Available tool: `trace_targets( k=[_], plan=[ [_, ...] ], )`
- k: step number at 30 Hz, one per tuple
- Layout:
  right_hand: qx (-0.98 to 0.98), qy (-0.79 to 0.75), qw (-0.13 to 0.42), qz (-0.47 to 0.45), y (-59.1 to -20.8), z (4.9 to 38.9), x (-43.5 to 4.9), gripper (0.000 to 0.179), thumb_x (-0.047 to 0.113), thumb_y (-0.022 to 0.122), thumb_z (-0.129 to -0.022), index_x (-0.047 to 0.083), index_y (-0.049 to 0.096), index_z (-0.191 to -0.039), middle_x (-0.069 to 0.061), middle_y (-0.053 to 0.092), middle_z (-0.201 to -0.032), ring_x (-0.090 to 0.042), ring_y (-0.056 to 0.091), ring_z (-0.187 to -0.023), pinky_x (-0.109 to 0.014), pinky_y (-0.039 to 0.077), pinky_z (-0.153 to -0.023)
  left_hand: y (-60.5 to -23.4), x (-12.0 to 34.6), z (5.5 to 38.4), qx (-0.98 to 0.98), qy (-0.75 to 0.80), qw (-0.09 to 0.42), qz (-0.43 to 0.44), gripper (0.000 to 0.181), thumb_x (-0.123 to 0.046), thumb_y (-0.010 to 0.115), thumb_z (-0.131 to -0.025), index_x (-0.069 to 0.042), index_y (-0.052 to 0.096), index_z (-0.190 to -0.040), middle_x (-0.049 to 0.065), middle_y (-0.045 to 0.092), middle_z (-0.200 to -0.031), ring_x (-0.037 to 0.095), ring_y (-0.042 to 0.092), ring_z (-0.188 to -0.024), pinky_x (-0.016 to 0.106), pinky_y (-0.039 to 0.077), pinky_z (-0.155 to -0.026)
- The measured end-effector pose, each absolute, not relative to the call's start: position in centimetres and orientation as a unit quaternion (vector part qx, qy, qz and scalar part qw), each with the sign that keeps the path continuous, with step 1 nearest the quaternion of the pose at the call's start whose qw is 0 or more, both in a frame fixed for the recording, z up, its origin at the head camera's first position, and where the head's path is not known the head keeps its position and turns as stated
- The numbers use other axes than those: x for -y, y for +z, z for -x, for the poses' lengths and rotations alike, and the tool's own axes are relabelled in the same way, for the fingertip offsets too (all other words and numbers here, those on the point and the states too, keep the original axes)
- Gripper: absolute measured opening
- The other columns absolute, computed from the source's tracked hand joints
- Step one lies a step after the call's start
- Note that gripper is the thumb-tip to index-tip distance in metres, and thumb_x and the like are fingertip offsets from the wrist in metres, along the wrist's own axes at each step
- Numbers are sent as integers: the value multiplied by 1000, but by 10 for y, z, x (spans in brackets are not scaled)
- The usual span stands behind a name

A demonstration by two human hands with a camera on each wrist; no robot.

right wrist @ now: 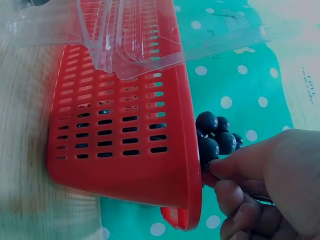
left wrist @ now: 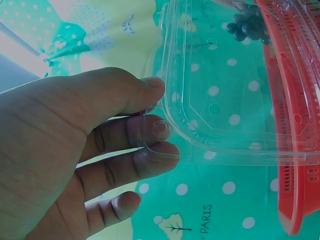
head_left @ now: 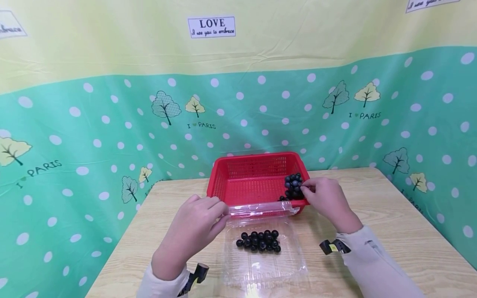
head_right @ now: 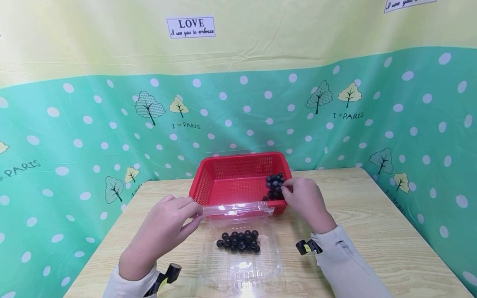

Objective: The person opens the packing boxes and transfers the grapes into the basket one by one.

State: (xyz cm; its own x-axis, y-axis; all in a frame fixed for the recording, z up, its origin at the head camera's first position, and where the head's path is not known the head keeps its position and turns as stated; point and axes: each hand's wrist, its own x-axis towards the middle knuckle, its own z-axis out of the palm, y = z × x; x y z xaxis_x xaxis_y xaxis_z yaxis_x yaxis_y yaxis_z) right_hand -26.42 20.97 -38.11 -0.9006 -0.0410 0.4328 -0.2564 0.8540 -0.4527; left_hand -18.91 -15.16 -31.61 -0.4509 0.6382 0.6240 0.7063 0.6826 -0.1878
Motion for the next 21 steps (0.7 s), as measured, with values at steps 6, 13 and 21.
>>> trace_targets(
  k=[6,13,21],
  plan=[
    [944,253,196,-78,-384,264,-209,17,19,74,-93,7,82,-102,-13,78,-95,-17,58,-64,-29,45,-56,-317,152,190,853,-49,340,394,13,-23,84,-82,-22,74,-91,-9,72,-83,6,63,-73,25,44,-62],
    [949,249,183,-63,-378,262,-211,24,24,69,-96,6,80,-108,-8,74,-85,-18,55,-62,-30,41,-55,-317,152,190,850,-48,345,394,12,-21,84,-82,-21,74,-90,-9,71,-82,7,63,-71,26,43,-62],
    [948,263,174,-46,-368,259,-215,29,30,63,-99,9,78,-113,-5,73,-84,-19,56,-66,-31,42,-56,-316,152,190,851,-51,343,395,13,-20,84,-82,-21,74,-90,-9,72,-83,7,64,-71,26,42,-62]
  ],
)
